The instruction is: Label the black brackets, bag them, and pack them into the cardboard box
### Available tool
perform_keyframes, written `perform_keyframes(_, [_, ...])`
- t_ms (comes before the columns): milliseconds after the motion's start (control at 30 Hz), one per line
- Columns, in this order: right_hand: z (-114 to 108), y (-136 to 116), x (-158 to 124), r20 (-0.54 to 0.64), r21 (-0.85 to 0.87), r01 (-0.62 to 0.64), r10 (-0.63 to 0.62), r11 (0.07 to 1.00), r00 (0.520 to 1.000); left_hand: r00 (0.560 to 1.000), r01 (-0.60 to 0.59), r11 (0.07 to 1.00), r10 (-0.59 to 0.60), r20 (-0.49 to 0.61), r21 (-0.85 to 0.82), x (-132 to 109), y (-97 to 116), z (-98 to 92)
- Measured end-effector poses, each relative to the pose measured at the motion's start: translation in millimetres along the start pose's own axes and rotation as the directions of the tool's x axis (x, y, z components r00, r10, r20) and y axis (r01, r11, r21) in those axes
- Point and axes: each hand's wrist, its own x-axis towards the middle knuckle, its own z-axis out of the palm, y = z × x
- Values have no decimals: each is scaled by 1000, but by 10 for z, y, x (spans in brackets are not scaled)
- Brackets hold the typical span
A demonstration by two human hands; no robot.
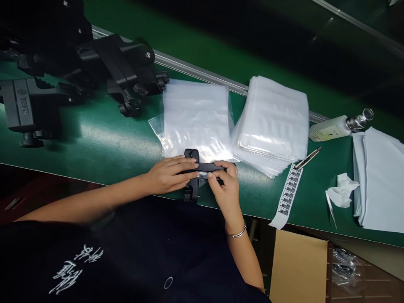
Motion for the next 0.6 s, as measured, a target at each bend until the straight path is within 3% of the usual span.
perform_keyframes(167, [-196,160,3,-94,146,-34,48,989,994,995,28,1000,-28,93,0,4,-12,-43])
perform_keyframes(233, [-314,235,1,-59,200,-48,61,979,996,991,13,1000,-13,130,3,8,-40,-59])
perform_keyframes(367, [-450,283,12,181,-37,48,-40,998,983,964,-101,995,103,244,-19,100,-158,-115])
perform_keyframes(467, [-453,267,38,183,-164,135,-105,977,977,915,-163,985,174,363,-62,241,-235,-167])
perform_keyframes(600, [-432,260,60,175,-186,170,-138,968,975,897,-132,986,162,411,-99,412,-246,-180])
